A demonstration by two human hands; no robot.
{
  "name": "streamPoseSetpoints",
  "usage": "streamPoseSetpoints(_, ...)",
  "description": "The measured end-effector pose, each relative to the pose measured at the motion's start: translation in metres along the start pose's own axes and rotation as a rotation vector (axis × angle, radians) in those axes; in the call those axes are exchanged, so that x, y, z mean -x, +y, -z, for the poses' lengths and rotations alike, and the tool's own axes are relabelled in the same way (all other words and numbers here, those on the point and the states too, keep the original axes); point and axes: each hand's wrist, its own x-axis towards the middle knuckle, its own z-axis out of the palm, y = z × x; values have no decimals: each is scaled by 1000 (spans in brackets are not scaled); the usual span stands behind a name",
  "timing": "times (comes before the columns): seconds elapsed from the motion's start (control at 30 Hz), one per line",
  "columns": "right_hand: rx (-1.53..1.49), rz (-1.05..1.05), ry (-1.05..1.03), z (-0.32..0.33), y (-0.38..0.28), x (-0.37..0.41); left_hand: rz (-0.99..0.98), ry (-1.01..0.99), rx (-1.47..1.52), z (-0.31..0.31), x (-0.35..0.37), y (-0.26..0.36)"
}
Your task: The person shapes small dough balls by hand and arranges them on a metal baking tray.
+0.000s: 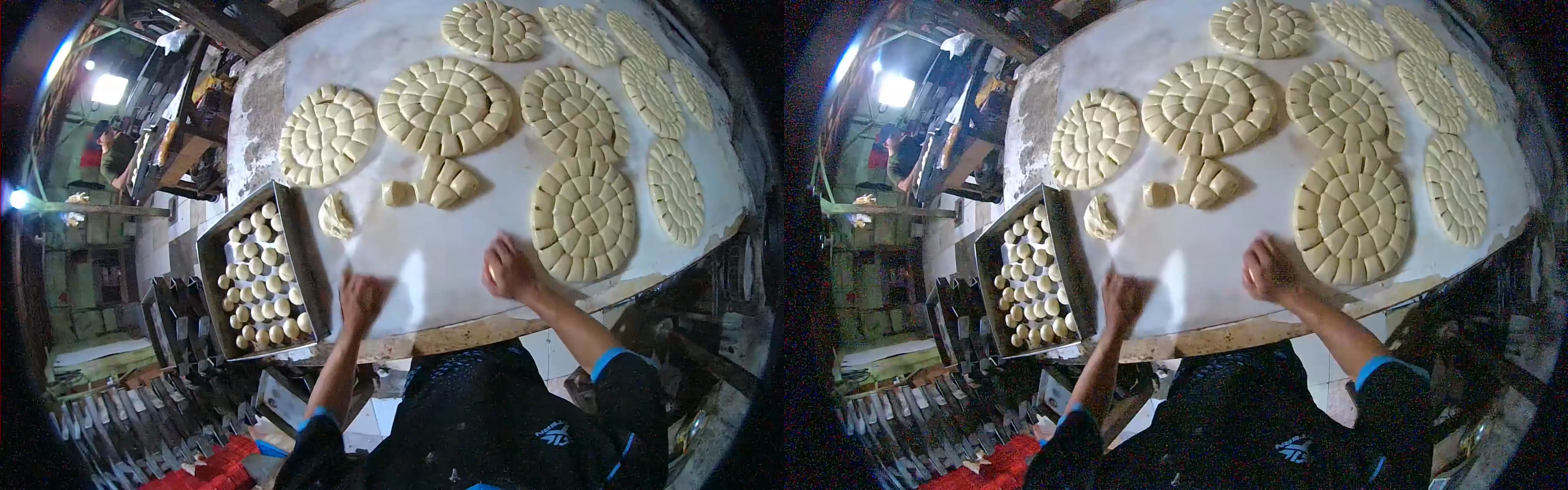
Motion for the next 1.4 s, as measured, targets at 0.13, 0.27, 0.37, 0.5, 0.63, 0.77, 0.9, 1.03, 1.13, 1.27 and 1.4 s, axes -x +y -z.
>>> streamPoseSetpoints(0.13,-83,-116,127,-30,-35,-64,226,90,273,-34,-78,23)
streamPoseSetpoints(0.27,-62,88,14,-39,-68,-8,27,112,39,-54,2,65)
streamPoseSetpoints(0.37,-60,62,-81,-22,-14,16,-110,140,227,-15,30,27)
streamPoseSetpoints(0.5,122,-158,211,-10,-2,-66,20,359,109,31,-51,0)
streamPoseSetpoints(0.63,32,-452,381,-47,-49,-98,174,206,460,-6,-81,24)
streamPoseSetpoints(0.77,67,-214,182,-50,-83,-40,127,-214,747,-17,16,46)
streamPoseSetpoints(0.9,28,-808,-143,7,-91,-43,-4,-417,656,89,65,8)
streamPoseSetpoints(1.03,-330,-1179,-192,-7,-96,-106,389,-27,1121,176,50,-128)
streamPoseSetpoints(1.13,-695,-657,-57,-82,-181,-203,539,392,328,223,38,-272)
streamPoseSetpoints(1.27,-480,80,12,-123,-362,-378,694,472,177,197,52,-407)
streamPoseSetpoints(1.4,-561,306,11,-242,-410,-470,595,367,194,197,67,-419)
